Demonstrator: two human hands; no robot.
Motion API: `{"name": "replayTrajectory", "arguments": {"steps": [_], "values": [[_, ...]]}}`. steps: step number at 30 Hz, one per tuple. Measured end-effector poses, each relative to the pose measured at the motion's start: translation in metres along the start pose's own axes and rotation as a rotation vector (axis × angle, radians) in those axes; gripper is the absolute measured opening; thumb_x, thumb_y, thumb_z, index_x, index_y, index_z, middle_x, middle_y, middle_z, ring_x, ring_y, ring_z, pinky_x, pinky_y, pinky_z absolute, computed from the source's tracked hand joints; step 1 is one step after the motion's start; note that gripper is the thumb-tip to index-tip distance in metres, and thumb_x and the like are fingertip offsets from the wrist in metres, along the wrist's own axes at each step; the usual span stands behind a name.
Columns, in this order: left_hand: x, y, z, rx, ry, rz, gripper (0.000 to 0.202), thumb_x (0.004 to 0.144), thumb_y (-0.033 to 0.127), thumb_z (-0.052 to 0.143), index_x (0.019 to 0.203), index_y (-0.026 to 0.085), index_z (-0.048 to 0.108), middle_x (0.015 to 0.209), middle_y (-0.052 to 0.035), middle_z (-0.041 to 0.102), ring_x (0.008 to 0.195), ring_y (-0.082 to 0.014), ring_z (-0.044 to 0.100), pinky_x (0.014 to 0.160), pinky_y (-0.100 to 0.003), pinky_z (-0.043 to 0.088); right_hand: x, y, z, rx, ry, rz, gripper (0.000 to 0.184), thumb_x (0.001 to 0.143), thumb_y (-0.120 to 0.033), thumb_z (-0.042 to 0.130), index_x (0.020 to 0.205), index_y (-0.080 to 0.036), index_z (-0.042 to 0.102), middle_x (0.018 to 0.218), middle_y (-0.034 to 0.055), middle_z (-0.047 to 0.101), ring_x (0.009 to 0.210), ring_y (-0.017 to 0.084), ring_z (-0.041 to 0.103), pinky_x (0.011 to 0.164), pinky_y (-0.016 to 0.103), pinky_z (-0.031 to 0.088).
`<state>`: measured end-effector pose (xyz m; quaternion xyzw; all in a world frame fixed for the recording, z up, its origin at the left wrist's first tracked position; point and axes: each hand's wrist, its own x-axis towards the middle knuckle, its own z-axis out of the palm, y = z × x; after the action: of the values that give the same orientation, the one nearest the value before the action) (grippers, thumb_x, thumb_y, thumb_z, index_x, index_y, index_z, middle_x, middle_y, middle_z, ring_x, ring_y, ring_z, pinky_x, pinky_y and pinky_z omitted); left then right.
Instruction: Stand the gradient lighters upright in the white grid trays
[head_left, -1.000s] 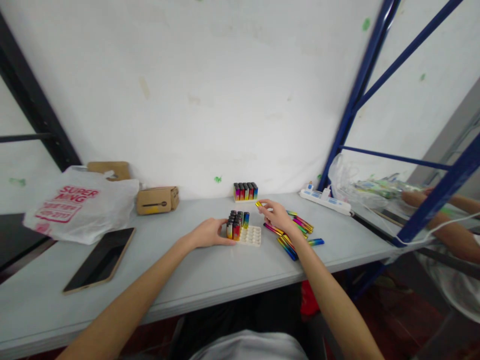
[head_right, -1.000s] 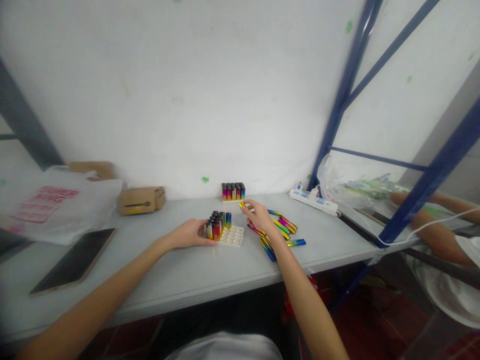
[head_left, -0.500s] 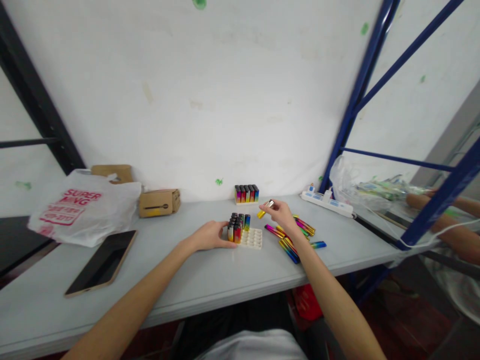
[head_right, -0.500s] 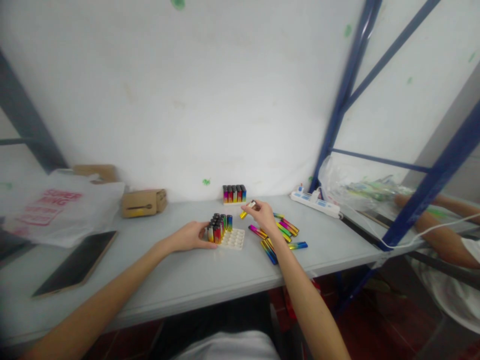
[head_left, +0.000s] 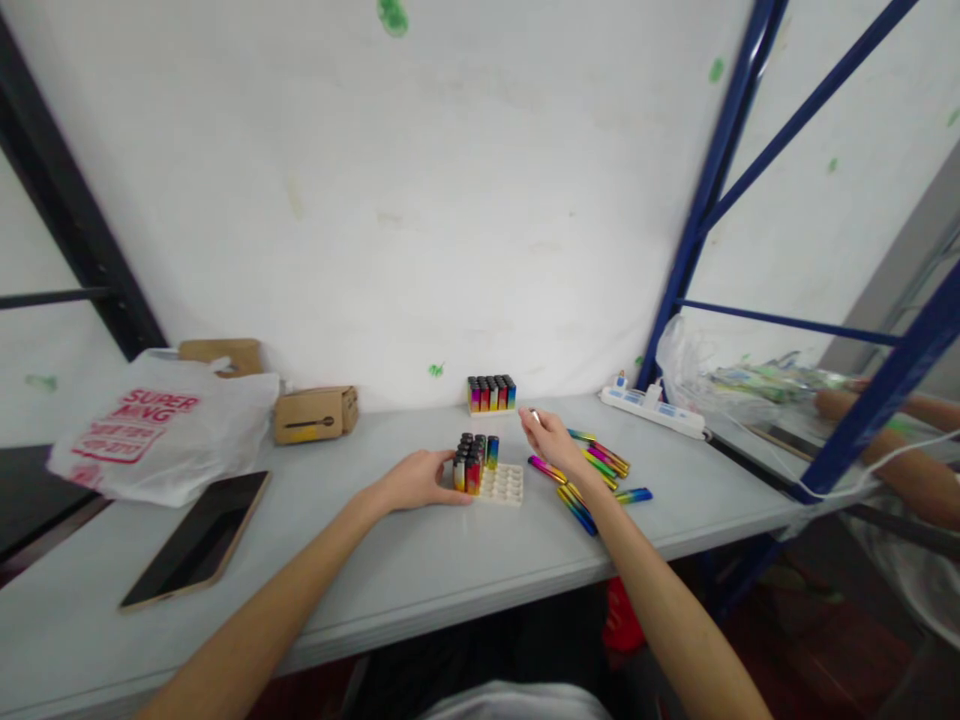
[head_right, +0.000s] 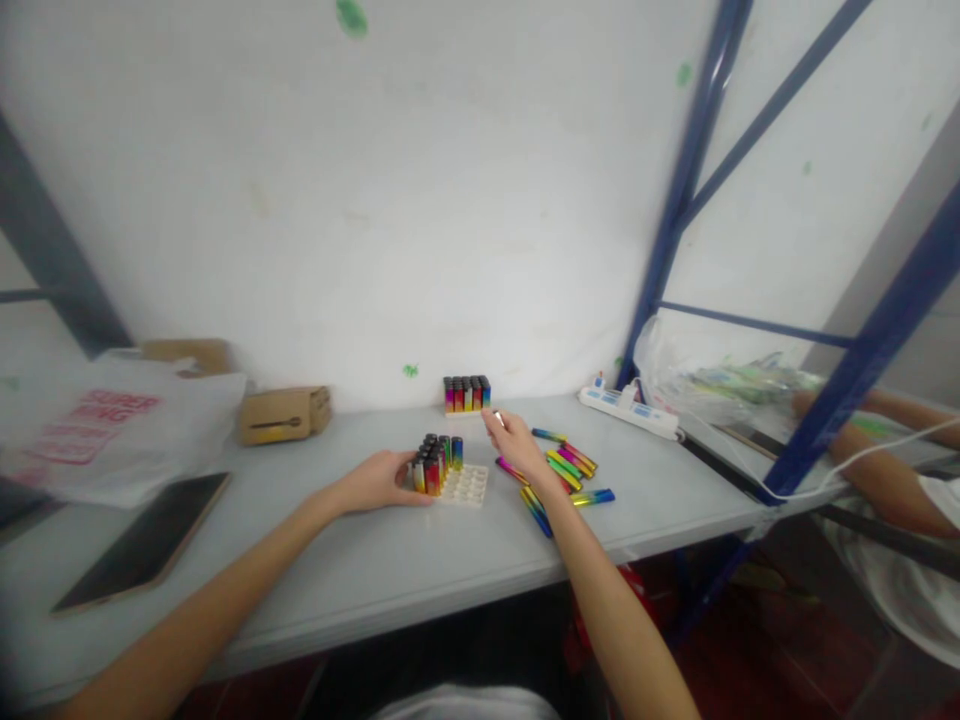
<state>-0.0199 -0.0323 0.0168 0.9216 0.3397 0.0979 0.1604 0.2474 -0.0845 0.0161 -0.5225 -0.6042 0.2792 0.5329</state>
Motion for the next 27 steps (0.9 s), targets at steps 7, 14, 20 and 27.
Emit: {"name": "replayTrajectory", "arguments": {"steps": [7, 14, 20, 27], "values": [[0.0, 0.001, 0.0, 0.008, 0.004, -0.003, 0.073, 0.066, 0.083, 0.064, 0.102, 0.019, 0.065, 0.067, 0.0007, 0.061, 0.06, -0.0193, 0.056, 0.051, -0.027, 0.029, -0.005, 0.002, -0.002, -0.291, 0.117, -0.04, 0.032, 0.087, -0.04, 0.04, 0.061, -0.022, 0.036, 0.054, -0.0049, 0.034, 0.055, 0.012, 0.033, 0.054, 0.027, 0.022], [-0.001, 0.0, -0.001, -0.004, -0.012, -0.017, 0.072, 0.066, 0.081, 0.065, 0.103, 0.019, 0.064, 0.068, 0.0013, 0.061, 0.061, -0.0193, 0.057, 0.052, -0.027, 0.03, -0.008, 0.001, -0.006, -0.289, 0.078, -0.055, 0.034, 0.094, -0.05, 0.042, 0.074, -0.022, 0.044, 0.058, -0.0057, 0.044, 0.058, 0.014, 0.041, 0.058, 0.025, 0.03], [-0.001, 0.0, 0.0, -0.001, -0.019, -0.039, 0.072, 0.066, 0.079, 0.066, 0.106, 0.019, 0.064, 0.071, 0.0, 0.064, 0.061, -0.0207, 0.058, 0.052, -0.028, 0.03, -0.012, -0.007, -0.015, -0.274, -0.089, -0.112, 0.037, 0.097, -0.056, 0.043, 0.088, -0.021, 0.053, 0.07, -0.0027, 0.058, 0.063, 0.015, 0.052, 0.064, 0.026, 0.041], [-0.001, 0.002, -0.002, -0.011, -0.023, -0.016, 0.072, 0.067, 0.08, 0.065, 0.107, 0.019, 0.065, 0.072, -0.0006, 0.065, 0.063, -0.0212, 0.06, 0.053, -0.028, 0.03, -0.021, -0.036, -0.028, -0.397, -0.199, -0.26, 0.039, 0.094, -0.053, 0.054, 0.081, -0.018, 0.065, 0.078, 0.0023, 0.066, 0.071, 0.016, 0.058, 0.065, 0.026, 0.043]]}}
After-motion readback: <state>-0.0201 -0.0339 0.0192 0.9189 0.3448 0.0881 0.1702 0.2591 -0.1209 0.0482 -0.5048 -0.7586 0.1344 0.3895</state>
